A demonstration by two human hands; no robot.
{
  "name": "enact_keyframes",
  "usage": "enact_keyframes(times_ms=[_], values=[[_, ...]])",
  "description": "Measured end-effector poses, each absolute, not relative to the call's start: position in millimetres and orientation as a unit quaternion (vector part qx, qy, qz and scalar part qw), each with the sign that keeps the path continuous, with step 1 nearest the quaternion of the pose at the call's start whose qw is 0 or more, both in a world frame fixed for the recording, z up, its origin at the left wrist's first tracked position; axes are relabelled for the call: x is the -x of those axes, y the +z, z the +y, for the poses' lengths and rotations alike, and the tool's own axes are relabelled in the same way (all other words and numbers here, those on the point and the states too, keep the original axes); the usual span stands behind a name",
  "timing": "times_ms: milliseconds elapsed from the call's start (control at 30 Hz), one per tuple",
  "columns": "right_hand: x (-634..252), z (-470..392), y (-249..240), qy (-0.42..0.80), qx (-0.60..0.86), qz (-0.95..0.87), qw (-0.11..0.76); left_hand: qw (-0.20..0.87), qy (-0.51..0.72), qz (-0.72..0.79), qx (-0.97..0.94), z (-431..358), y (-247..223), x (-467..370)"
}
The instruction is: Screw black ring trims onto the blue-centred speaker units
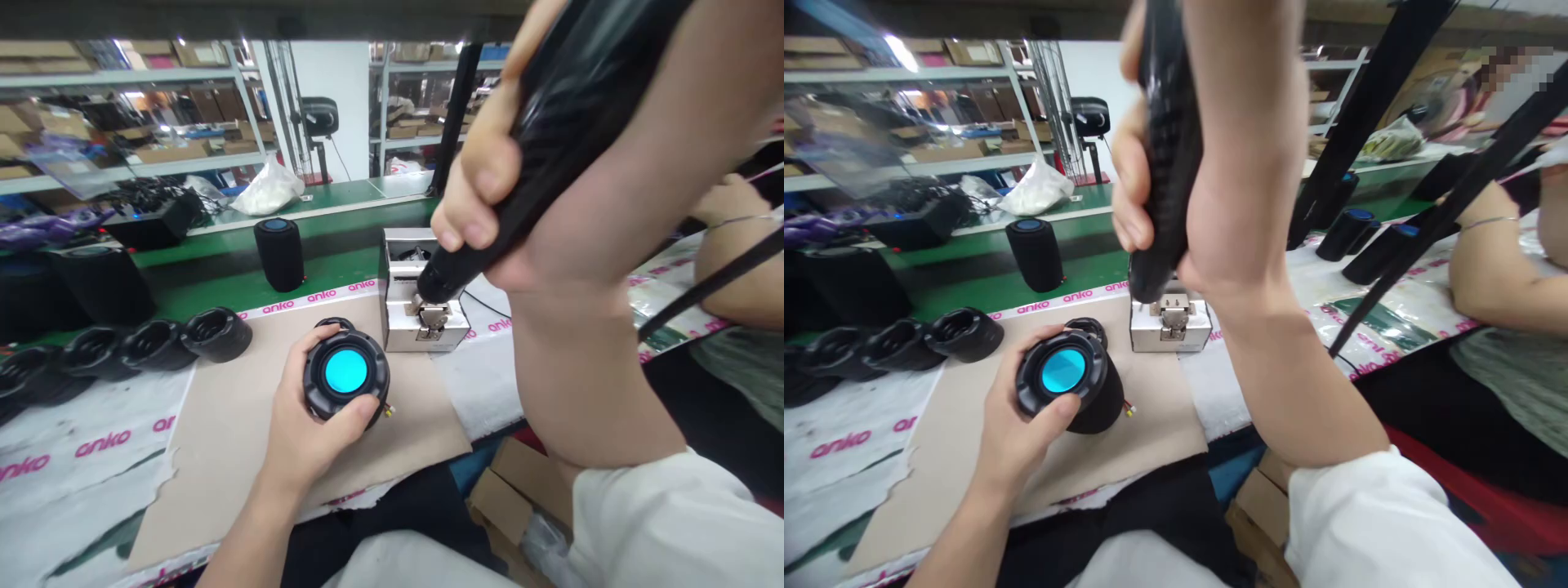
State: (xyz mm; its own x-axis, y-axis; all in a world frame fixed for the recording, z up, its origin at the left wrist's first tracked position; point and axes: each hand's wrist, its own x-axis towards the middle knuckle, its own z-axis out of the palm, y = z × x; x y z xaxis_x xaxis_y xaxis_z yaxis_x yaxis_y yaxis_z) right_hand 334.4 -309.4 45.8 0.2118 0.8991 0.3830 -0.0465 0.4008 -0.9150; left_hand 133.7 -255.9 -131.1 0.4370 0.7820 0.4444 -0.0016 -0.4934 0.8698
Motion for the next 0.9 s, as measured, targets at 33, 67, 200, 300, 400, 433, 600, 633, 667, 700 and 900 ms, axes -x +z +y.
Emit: enact_keyframes(times_ms=[33, 67, 200, 300, 400, 433, 600, 633, 667, 700, 900], values=[[-342, -308, 40, 0.349, 0.417, -0.51, 0.666, 0.426, 0.454, 0.266, -0.736, -256, -132, -133], [-348, -306, 32, 0.335, 0.42, -0.505, 0.675, 0.423, 0.452, 0.266, -0.739, -255, -132, -133], [-363, -293, -14, 0.177, 0.41, -0.459, 0.768, 0.408, 0.466, 0.268, -0.738, -256, -133, -131], [-367, -287, -36, 0.128, 0.415, -0.432, 0.79, 0.397, 0.477, 0.273, -0.735, -258, -132, -131], [-372, -285, -44, 0.159, 0.436, -0.43, 0.775, 0.398, 0.475, 0.274, -0.735, -257, -132, -132], [-373, -285, -46, 0.161, 0.435, -0.43, 0.775, 0.399, 0.475, 0.274, -0.735, -257, -132, -132], [-373, -288, -59, 0.238, 0.436, -0.426, 0.756, 0.405, 0.477, 0.272, -0.731, -257, -132, -132], [-372, -290, -60, 0.245, 0.432, -0.421, 0.759, 0.407, 0.475, 0.271, -0.731, -257, -132, -132], [-372, -292, -58, 0.237, 0.421, -0.414, 0.771, 0.409, 0.474, 0.271, -0.731, -257, -132, -132], [-371, -295, -55, 0.222, 0.408, -0.408, 0.786, 0.411, 0.473, 0.27, -0.731, -257, -132, -132], [-369, -295, -39, 0.119, 0.394, -0.433, 0.802, 0.415, 0.473, 0.276, -0.727, -257, -130, -133]])
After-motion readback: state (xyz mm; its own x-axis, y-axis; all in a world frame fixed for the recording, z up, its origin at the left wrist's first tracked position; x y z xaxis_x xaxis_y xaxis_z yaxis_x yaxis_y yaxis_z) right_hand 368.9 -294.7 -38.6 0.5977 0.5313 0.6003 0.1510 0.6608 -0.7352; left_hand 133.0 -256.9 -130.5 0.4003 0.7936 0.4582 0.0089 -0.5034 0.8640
